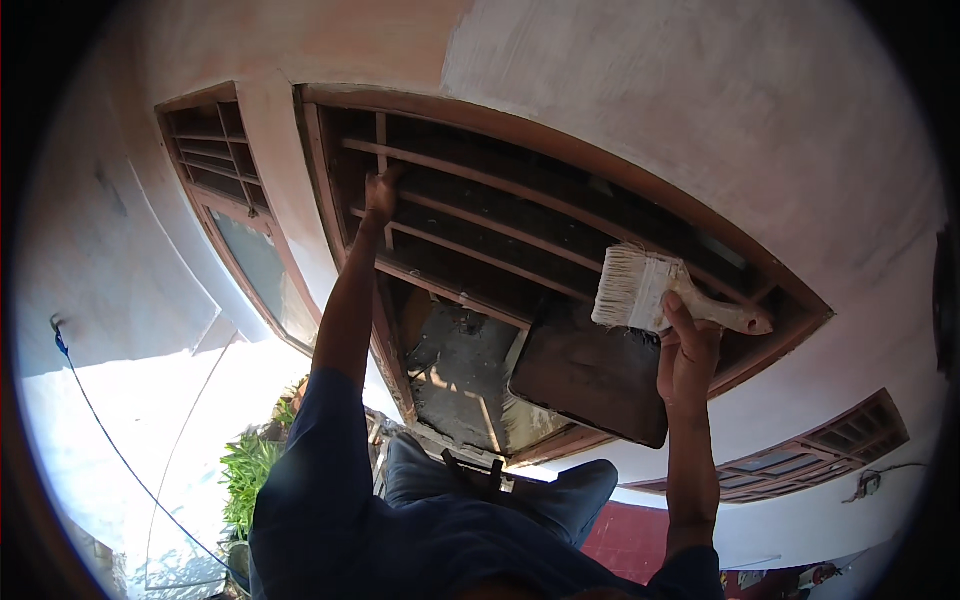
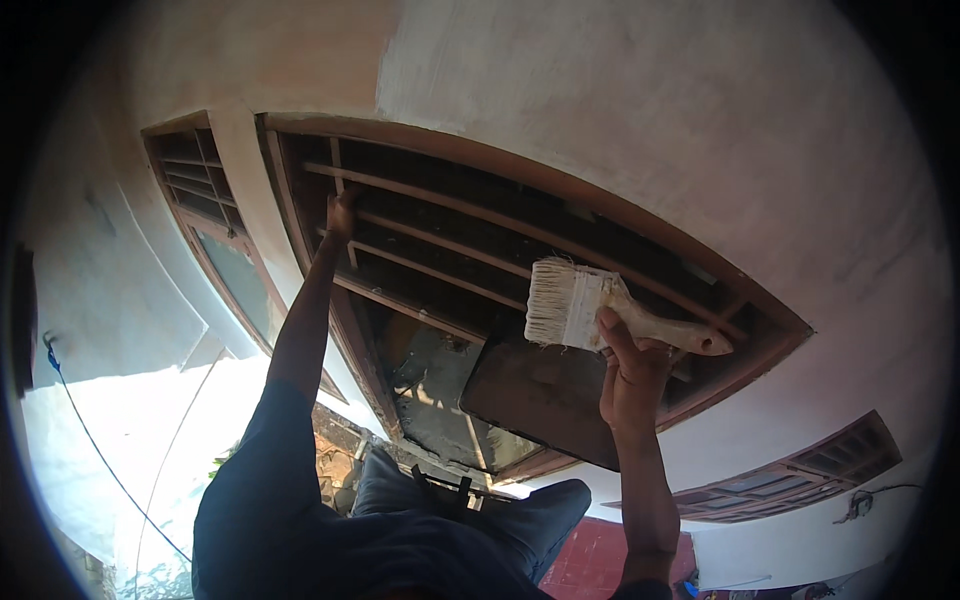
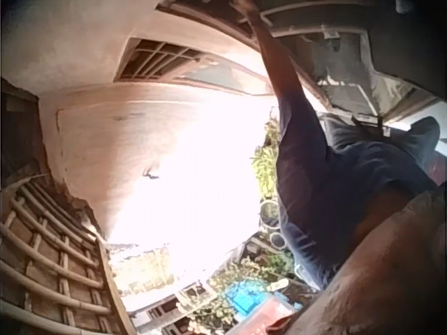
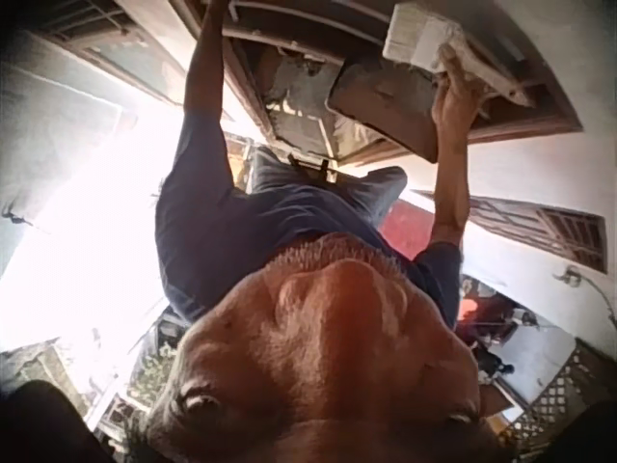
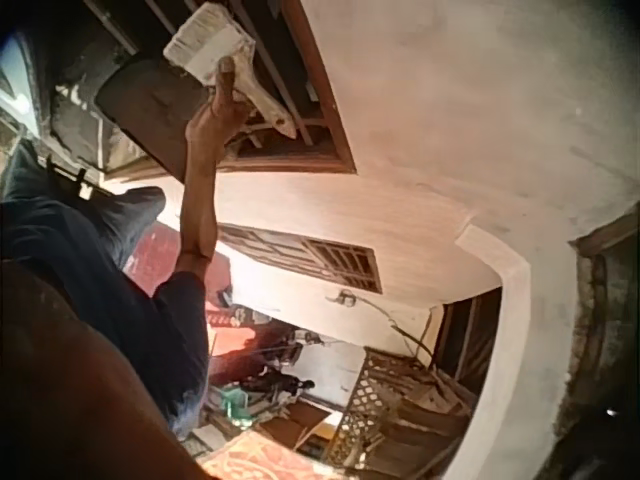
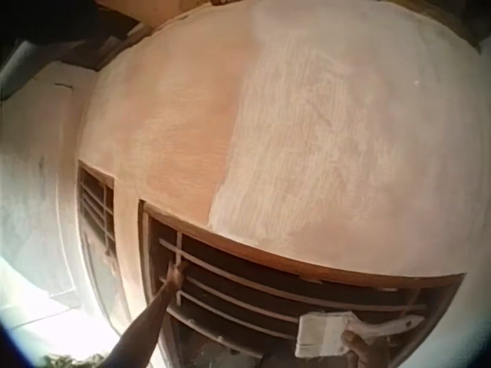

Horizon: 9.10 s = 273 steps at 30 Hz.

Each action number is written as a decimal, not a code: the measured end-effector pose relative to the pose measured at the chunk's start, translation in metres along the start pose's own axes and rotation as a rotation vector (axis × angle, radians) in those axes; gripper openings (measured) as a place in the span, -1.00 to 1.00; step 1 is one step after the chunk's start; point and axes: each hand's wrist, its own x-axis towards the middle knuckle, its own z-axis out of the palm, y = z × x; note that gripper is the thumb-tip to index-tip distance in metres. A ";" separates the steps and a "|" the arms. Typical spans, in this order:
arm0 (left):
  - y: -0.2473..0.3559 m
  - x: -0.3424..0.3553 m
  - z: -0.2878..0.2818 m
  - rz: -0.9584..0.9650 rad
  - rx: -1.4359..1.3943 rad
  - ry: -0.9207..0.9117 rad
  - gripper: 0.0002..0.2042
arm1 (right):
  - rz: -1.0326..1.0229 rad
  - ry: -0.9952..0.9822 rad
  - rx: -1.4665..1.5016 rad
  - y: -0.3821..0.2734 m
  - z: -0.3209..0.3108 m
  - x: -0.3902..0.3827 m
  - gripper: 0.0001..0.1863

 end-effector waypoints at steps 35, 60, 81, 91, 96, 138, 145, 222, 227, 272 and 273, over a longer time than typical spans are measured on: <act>0.027 -0.014 -0.010 -0.241 -0.517 0.004 -0.60 | -1.032 -0.156 -1.468 -0.205 0.282 0.206 -0.71; -0.012 0.000 0.023 -0.348 -0.509 -0.028 -0.56 | -1.740 0.085 -1.325 -0.275 0.293 0.223 -0.83; 0.008 -0.001 0.017 -0.478 -0.589 0.054 -0.27 | -1.361 -0.083 -1.614 -0.246 0.271 0.211 -0.70; -0.045 -0.001 0.041 -0.439 -0.597 0.120 -0.21 | -1.880 -0.111 -1.493 -0.246 0.305 0.233 -0.85; 0.018 -0.001 0.003 -0.395 -0.618 -0.011 -0.46 | -1.580 -0.594 -1.603 -0.118 0.270 0.153 -0.78; 0.045 -0.005 -0.038 -0.552 -0.782 0.063 -0.37 | -1.109 0.254 -1.674 -0.301 0.279 0.221 -0.66; 0.030 -0.004 -0.023 -0.515 -0.732 0.011 -0.35 | -1.829 0.209 -1.769 -0.288 0.239 0.242 -0.72; 0.013 -0.001 0.004 -0.398 -0.641 0.002 -0.33 | -1.158 -0.763 -1.532 -0.103 0.200 0.112 -0.73; 0.015 -0.006 -0.011 -0.324 -0.488 -0.054 -0.66 | -1.076 -0.225 -1.534 -0.217 0.230 0.202 -0.62; 0.012 -0.008 -0.002 -0.376 -0.577 -0.023 -0.65 | -1.438 -0.666 -1.706 -0.123 0.209 0.127 -0.64; 0.020 -0.009 -0.008 -0.352 -0.491 -0.036 -0.69 | -1.225 -0.782 -1.744 -0.111 0.201 0.112 -0.71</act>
